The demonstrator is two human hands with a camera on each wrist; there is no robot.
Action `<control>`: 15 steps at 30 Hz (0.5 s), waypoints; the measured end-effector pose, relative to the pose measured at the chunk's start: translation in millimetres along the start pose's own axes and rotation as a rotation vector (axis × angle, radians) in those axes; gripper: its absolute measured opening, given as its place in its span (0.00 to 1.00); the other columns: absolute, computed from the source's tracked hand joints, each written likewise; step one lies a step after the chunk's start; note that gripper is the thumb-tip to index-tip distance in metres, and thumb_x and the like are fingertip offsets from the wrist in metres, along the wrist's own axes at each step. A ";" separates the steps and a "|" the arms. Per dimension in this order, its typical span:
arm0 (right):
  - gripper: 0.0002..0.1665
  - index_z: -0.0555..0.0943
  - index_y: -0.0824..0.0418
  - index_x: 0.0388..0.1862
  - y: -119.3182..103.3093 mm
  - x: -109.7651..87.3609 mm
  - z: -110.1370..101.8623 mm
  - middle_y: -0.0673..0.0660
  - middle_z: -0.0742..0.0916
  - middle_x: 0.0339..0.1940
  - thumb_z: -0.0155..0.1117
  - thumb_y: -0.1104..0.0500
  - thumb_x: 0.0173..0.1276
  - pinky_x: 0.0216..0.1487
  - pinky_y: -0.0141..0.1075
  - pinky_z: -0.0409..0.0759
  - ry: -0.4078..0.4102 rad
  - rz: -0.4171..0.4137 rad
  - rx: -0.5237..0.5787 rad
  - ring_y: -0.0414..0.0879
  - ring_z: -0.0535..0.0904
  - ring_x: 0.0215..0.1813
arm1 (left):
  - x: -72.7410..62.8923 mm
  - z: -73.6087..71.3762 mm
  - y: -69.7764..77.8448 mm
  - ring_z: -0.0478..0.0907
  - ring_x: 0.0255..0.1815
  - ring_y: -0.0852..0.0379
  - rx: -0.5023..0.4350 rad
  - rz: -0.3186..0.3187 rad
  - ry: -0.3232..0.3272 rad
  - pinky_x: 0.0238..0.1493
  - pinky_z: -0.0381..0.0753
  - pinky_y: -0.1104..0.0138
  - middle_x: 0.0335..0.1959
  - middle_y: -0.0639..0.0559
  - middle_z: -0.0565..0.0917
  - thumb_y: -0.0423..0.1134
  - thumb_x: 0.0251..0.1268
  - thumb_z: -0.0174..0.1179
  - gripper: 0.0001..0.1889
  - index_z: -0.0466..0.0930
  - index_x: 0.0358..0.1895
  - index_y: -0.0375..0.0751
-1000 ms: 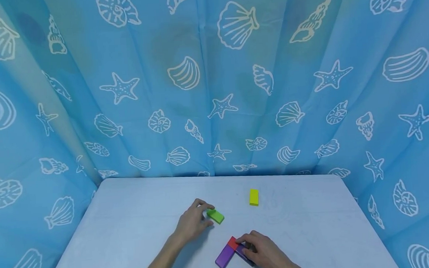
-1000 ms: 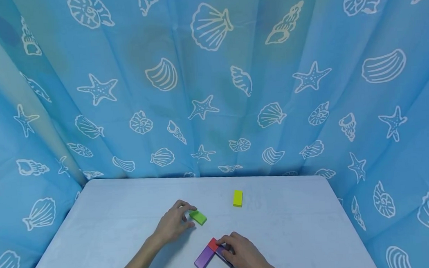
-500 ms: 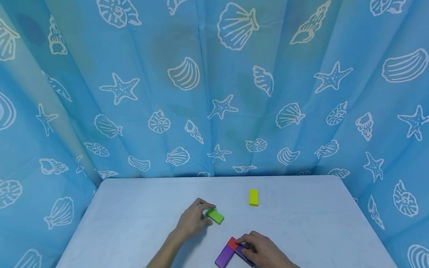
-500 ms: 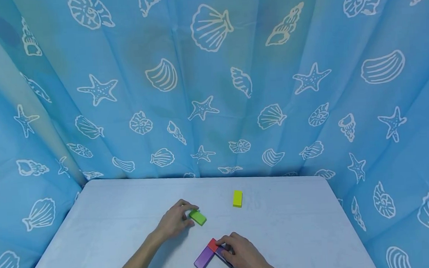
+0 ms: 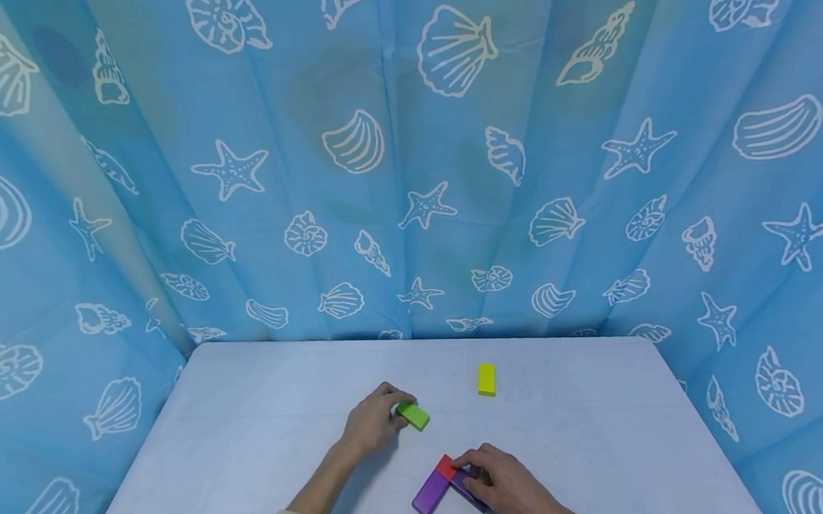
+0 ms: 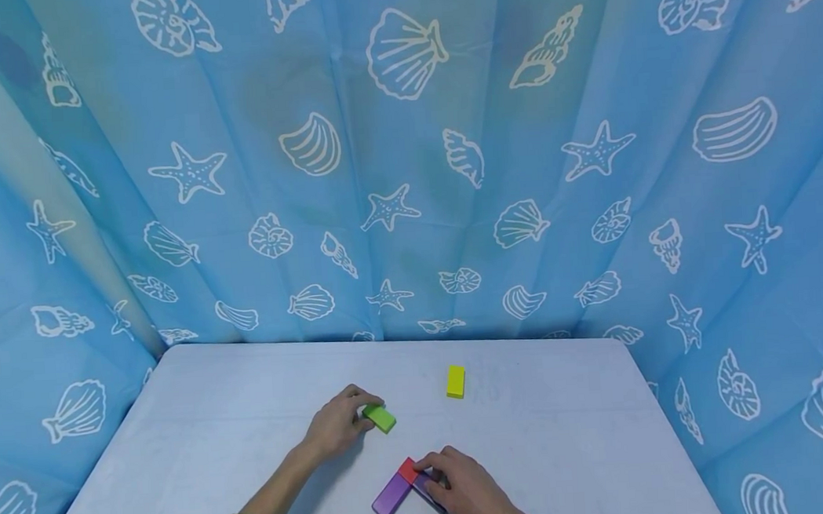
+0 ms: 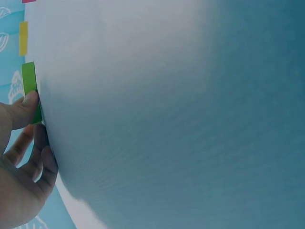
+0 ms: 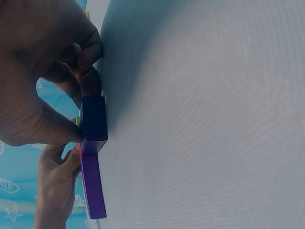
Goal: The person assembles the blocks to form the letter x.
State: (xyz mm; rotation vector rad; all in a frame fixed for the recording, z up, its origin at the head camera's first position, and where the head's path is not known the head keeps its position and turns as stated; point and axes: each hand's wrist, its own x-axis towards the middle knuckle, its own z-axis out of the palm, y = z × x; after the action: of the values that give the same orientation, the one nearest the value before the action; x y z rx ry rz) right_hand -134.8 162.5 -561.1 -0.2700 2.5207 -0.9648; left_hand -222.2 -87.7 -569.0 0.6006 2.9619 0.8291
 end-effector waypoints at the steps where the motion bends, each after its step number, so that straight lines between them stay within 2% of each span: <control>1: 0.17 0.83 0.48 0.59 0.1 0.0 0.1 0.46 0.79 0.38 0.65 0.53 0.72 0.42 0.35 0.78 -0.001 -0.001 -0.001 0.43 0.74 0.39 | 0.0 0.4 -0.1 0.80 0.48 0.56 0.002 0.000 -0.001 0.49 0.82 0.58 0.49 0.55 0.81 0.37 0.64 0.69 0.16 0.85 0.55 0.52; 15: 0.17 0.83 0.51 0.59 -0.5 0.5 -0.7 0.47 0.79 0.38 0.65 0.54 0.72 0.42 0.36 0.78 -0.014 0.004 0.007 0.44 0.74 0.39 | 1.1 3.9 -0.9 0.80 0.49 0.56 0.010 -0.012 0.007 0.52 0.81 0.57 0.49 0.55 0.81 0.37 0.64 0.69 0.16 0.86 0.54 0.53</control>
State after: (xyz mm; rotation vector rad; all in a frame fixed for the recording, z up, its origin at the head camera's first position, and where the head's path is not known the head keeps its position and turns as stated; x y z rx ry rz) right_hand -135.6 162.3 -560.5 -0.2681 2.5038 -0.9662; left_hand -223.1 -86.1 -572.7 0.5817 2.9744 0.8174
